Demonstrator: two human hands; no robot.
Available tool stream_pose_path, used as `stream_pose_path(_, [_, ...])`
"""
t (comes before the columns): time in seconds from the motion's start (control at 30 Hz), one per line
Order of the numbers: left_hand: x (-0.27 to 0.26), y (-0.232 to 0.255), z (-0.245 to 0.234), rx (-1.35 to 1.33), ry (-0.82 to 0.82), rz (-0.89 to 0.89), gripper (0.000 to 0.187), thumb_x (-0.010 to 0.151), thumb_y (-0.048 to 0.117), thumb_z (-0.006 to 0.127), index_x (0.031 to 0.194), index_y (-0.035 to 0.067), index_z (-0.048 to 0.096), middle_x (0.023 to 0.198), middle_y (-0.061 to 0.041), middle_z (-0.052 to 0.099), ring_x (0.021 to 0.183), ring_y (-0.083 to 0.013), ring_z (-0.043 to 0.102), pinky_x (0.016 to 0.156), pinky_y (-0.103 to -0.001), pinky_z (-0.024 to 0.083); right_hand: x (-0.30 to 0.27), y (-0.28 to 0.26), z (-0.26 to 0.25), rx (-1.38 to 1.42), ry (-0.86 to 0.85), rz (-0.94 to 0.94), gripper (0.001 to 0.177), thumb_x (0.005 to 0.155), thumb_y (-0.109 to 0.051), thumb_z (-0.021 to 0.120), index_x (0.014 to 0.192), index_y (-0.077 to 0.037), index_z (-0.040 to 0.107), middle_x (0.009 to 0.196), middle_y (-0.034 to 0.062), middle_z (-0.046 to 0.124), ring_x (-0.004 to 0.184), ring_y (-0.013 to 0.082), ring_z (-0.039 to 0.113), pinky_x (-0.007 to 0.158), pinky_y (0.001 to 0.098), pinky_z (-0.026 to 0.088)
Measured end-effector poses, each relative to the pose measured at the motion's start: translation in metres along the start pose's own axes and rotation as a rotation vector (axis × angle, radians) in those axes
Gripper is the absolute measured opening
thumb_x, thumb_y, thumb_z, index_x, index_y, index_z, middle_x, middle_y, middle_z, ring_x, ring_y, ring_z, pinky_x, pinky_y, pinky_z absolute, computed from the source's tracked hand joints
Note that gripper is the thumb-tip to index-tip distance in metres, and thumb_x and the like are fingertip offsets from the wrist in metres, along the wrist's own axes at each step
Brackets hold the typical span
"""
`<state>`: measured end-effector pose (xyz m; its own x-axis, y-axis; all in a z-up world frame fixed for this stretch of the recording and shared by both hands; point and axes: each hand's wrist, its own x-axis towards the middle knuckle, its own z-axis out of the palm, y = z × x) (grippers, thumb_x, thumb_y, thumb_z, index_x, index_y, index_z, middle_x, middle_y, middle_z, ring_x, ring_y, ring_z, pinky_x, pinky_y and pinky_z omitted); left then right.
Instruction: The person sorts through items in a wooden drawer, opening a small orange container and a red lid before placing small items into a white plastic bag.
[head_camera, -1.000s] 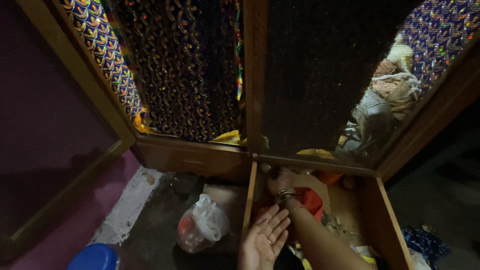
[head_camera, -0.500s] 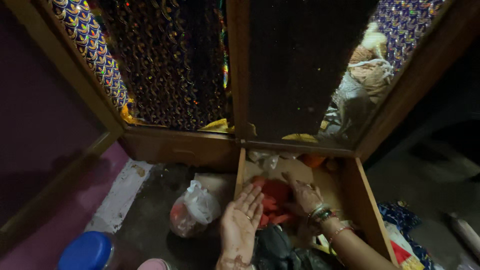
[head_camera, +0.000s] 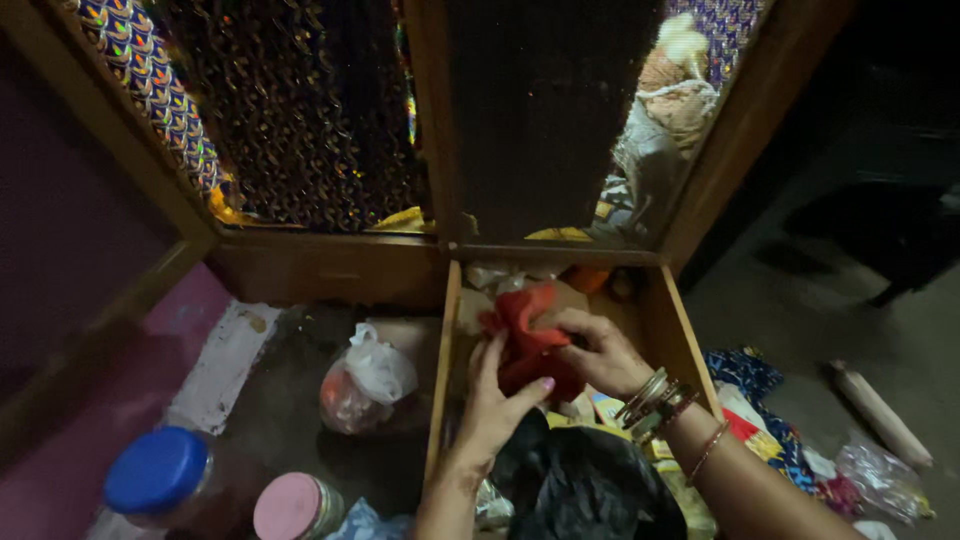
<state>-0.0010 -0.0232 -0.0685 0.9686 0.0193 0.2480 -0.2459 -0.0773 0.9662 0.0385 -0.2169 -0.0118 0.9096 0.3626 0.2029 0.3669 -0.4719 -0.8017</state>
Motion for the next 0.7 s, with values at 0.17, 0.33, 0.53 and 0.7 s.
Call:
stream_pose_path(0.17, [0.003,-0.009,0.001,-0.071,0.095,-0.214,0.033,0.087,0.005,0.065,0.12,0.005,0.065,0.115,-0.014,0.071,0.108,-0.0251,0.067,0.096,-0.036,0.053,-0.03,-0.037,-0.006,0.082,-0.055,-0.005,0.046,0.086,-0.015,0.072,0.131,-0.014,0.065,0.114,0.0051,0.071,0.101,0.0153,0.07,0.086,0.0333,0.06])
stream_pose_path(0.33, [0.005,0.001,-0.02,0.069,0.363,-0.076,0.039,0.08,-0.007,0.052,0.117,0.003,0.062,0.111,-0.015,0.07,0.106,-0.0267,0.067,0.097,-0.037,0.052,-0.054,0.009,-0.031,-0.108,0.036,0.276,0.04,0.087,-0.026,0.075,0.125,-0.015,0.071,0.118,0.0058,0.078,0.106,0.0164,0.076,0.091,0.0327,0.061])
stream_pose_path(0.53, [0.001,0.019,-0.017,0.235,0.395,0.163,0.047,0.077,-0.011,0.047,0.115,0.006,0.068,0.12,-0.016,0.067,0.114,-0.0323,0.065,0.103,-0.038,0.048,-0.058,0.062,-0.013,-0.393,-0.077,0.404,0.05,0.079,-0.031,0.078,0.126,-0.019,0.069,0.115,0.0108,0.076,0.104,0.0261,0.074,0.091,0.0387,0.059])
stream_pose_path(0.7, [0.003,0.031,-0.022,0.369,0.38,0.246,0.051,0.075,-0.01,0.049,0.114,0.011,0.072,0.129,-0.014,0.06,0.126,-0.0343,0.06,0.113,-0.041,0.046,-0.036,0.088,0.004,-0.5,-0.145,0.229,0.062,0.074,-0.03,0.077,0.134,-0.023,0.064,0.116,0.015,0.072,0.107,0.0358,0.068,0.091,0.0467,0.055])
